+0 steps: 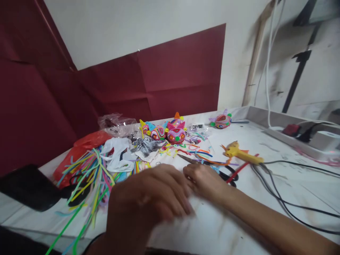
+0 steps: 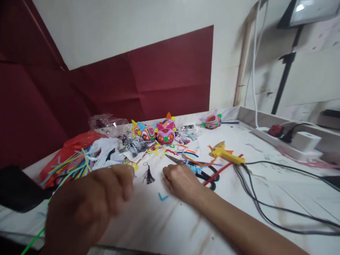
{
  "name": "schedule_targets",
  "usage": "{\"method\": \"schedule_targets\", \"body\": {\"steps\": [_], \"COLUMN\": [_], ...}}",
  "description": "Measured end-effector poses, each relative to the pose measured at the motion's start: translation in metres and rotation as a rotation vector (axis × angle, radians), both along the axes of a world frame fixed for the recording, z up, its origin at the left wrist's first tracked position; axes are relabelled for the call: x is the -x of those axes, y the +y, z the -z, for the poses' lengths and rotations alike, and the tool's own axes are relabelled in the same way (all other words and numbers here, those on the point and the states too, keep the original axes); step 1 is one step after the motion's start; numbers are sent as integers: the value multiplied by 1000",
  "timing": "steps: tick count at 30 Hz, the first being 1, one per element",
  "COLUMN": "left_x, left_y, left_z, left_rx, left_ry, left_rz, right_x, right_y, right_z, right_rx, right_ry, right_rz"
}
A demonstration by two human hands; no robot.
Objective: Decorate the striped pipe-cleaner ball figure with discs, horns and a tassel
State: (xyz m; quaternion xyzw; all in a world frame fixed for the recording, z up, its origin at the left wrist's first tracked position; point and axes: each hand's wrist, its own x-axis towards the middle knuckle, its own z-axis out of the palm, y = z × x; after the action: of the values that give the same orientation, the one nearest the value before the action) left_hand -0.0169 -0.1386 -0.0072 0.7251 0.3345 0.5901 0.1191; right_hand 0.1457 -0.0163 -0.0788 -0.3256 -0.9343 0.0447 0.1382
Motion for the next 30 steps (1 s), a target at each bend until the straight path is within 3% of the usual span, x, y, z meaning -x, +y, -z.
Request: {"method": "schedule_targets", "body": {"steps": [2,6,8,14,19,22,26,30], "left_x": [22,53,51,-3,-56,-86,-114,-121], "left_y": [21,66,88,174,271,316,354,373], "left_z": [0,19,28,32,28,31,44,55], "left_rx": [-19,129,181,94,73,78,97,131], "left_ry": [-19,-10,105,602,828,971,1139,1230], "left_rz": [45,-248,-283,-229,-232,-248,-287,-308], "right_x": [10,16,17,25,30,33,37,41], "right_y": [8,9,4,-3,9,19,29,35], "right_z": [14,36,41,51,58,66,78,85], "right_rx": [-18,-68,-125,-314,-400,-486,-651,-675], "right_ry": [-16,-45,-66,-26,78,174,367,421], "right_rz": [14,23,4,-78,-82,-54,-21,3]}}
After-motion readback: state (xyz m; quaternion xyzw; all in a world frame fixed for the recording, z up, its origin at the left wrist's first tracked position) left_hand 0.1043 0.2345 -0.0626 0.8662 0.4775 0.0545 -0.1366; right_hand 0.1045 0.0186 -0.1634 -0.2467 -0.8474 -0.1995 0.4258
